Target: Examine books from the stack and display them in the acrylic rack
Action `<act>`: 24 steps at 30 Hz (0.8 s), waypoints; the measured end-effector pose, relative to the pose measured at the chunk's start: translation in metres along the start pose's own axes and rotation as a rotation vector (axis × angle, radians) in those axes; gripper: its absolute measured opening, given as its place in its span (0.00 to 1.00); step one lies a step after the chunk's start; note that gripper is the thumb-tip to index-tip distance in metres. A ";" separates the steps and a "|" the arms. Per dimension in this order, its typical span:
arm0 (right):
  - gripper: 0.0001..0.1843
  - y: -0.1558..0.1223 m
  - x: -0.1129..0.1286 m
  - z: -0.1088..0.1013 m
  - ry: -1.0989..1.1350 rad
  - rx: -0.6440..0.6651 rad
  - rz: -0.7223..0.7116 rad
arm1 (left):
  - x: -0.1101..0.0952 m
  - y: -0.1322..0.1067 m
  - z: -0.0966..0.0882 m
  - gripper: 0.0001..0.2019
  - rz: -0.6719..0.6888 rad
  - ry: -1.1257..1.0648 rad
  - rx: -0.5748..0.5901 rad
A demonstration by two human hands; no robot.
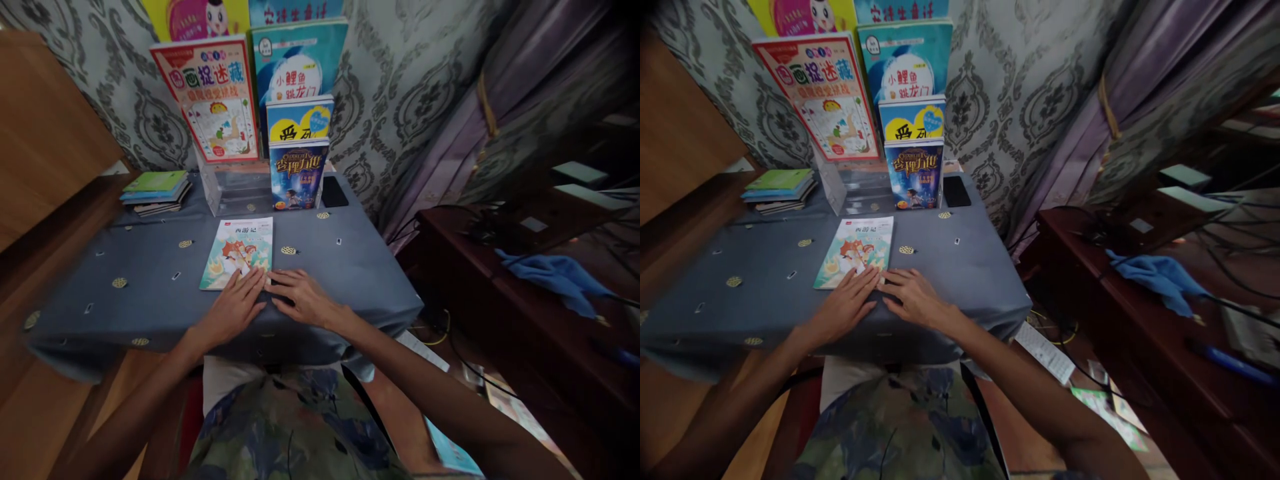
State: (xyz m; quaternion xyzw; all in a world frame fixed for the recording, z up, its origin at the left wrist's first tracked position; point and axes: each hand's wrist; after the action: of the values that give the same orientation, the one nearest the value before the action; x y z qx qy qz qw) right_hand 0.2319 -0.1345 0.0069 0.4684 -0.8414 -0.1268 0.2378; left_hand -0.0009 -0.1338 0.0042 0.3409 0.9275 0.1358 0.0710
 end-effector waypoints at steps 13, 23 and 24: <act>0.18 -0.001 0.002 -0.001 -0.015 0.060 0.072 | 0.055 -0.062 -0.002 0.34 -0.295 0.179 0.041; 0.18 0.000 0.000 -0.002 -0.011 0.040 0.038 | 0.047 -0.037 -0.004 0.33 -0.249 0.130 0.152; 0.18 -0.001 0.000 -0.001 -0.009 0.036 0.032 | 0.045 -0.029 -0.006 0.33 -0.214 0.093 0.181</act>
State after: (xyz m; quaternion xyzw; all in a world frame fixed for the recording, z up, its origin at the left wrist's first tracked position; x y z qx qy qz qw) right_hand 0.2329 -0.1348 0.0074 0.4585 -0.8520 -0.1099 0.2274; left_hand -0.0537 -0.1267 -0.0003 0.2383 0.9693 0.0590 0.0110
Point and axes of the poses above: each hand's wrist, its own y-axis towards the middle knuckle, its own z-axis out of the palm, x = y × z, and after that the axes turned 11 degrees about -z, right-handed
